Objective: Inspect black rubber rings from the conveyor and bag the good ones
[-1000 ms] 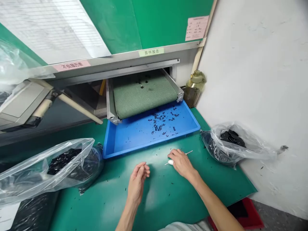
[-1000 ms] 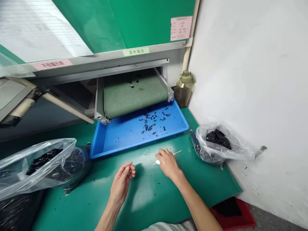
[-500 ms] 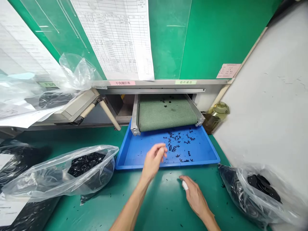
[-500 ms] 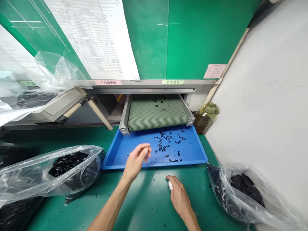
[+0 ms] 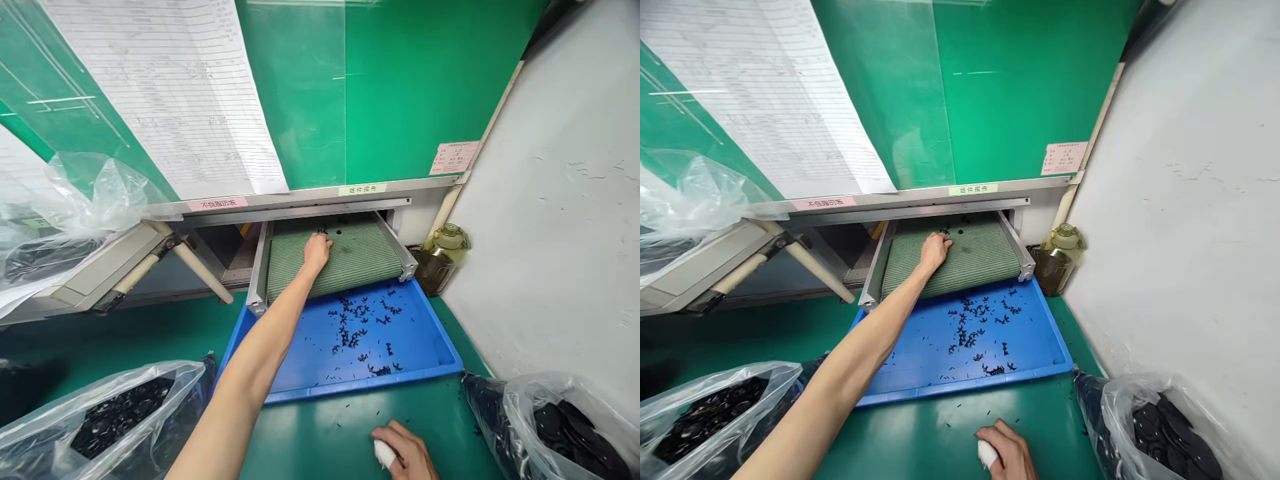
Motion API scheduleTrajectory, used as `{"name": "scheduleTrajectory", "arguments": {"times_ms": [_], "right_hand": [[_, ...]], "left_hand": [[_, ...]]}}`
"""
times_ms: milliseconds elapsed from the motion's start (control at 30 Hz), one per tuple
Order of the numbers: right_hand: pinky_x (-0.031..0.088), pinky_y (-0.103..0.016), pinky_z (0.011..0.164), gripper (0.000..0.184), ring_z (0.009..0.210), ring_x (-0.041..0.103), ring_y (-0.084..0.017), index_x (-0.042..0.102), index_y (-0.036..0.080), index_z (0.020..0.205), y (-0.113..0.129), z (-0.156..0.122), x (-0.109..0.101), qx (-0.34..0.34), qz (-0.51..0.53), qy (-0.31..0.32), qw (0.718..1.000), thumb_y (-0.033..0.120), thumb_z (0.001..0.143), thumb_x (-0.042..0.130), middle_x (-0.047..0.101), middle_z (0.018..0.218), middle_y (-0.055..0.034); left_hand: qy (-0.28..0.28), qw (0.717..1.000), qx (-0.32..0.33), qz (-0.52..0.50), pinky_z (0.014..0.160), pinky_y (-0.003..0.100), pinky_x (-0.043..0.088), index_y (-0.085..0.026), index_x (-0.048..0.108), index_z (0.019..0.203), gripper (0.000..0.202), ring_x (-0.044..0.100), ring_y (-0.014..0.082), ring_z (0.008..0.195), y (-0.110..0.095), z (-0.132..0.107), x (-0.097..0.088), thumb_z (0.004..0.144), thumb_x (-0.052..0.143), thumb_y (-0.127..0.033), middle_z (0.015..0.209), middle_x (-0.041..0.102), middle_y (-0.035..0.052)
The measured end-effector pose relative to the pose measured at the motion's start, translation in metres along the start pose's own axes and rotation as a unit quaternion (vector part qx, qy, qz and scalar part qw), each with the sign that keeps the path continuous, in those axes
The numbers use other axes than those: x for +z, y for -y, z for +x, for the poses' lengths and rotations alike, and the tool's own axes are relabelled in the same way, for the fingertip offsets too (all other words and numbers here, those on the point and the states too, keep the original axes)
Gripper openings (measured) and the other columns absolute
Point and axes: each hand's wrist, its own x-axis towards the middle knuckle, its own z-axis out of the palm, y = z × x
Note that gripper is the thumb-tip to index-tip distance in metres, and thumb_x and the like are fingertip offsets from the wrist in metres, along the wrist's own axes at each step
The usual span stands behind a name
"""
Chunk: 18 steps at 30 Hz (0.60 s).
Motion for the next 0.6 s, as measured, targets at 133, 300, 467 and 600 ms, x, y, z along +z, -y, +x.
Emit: {"name": "scheduleTrajectory", "arguments": {"times_ms": [133, 300, 467, 600], "right_hand": [[0.050, -0.018, 0.064, 0.043, 0.073, 0.064, -0.015, 0.069, 0.023, 0.097, 0.016, 0.014, -0.033, -0.046, -0.008, -0.057, 0.997, 0.008, 0.073, 0.037, 0.065, 0.083, -0.0049], [0.050, -0.023, 0.071, 0.042, 0.082, 0.062, -0.016, 0.064, 0.021, 0.106, 0.055, 0.029, -0.066, -0.093, -0.034, -0.133, 0.986, 0.007, 0.079, 0.036, 0.063, 0.092, -0.0059], [0.048, -0.024, 0.074, 0.038, 0.085, 0.058, -0.015, 0.060, 0.020, 0.113, 0.094, 0.022, -0.082, -0.139, -0.060, -0.133, 0.980, 0.010, 0.085, 0.036, 0.059, 0.096, -0.0063], [0.046, -0.024, 0.069, 0.045, 0.077, 0.056, -0.014, 0.057, 0.022, 0.118, 0.113, 0.006, -0.083, -0.191, -0.125, -0.113, 0.967, 0.005, 0.083, 0.033, 0.057, 0.089, -0.0049]], "left_hand": [[0.051, 0.994, -0.008, -0.093, 0.082, 0.038, 0.046, -0.011, 0.065, 0.095, 0.021, 0.062, 0.0252, 0.093, -0.007, -0.050, -0.007, 0.082, 0.054, -0.024, 0.096, 0.066, 0.0128], [0.134, 0.938, -0.060, -0.314, 0.076, 0.032, 0.050, -0.011, 0.062, 0.109, 0.035, 0.065, 0.0171, 0.081, -0.012, -0.182, -0.012, 0.080, 0.061, -0.031, 0.100, 0.068, 0.0133], [0.174, 0.835, -0.153, -0.500, 0.072, 0.026, 0.049, -0.015, 0.065, 0.102, 0.030, 0.063, 0.0137, 0.076, -0.025, -0.273, -0.026, 0.074, 0.071, -0.026, 0.095, 0.068, 0.0090], [0.189, 0.824, -0.152, -0.512, 0.073, 0.026, 0.048, -0.014, 0.066, 0.095, 0.022, 0.063, 0.0134, 0.076, -0.036, -0.304, -0.041, 0.075, 0.070, -0.024, 0.094, 0.068, 0.0082]]}}
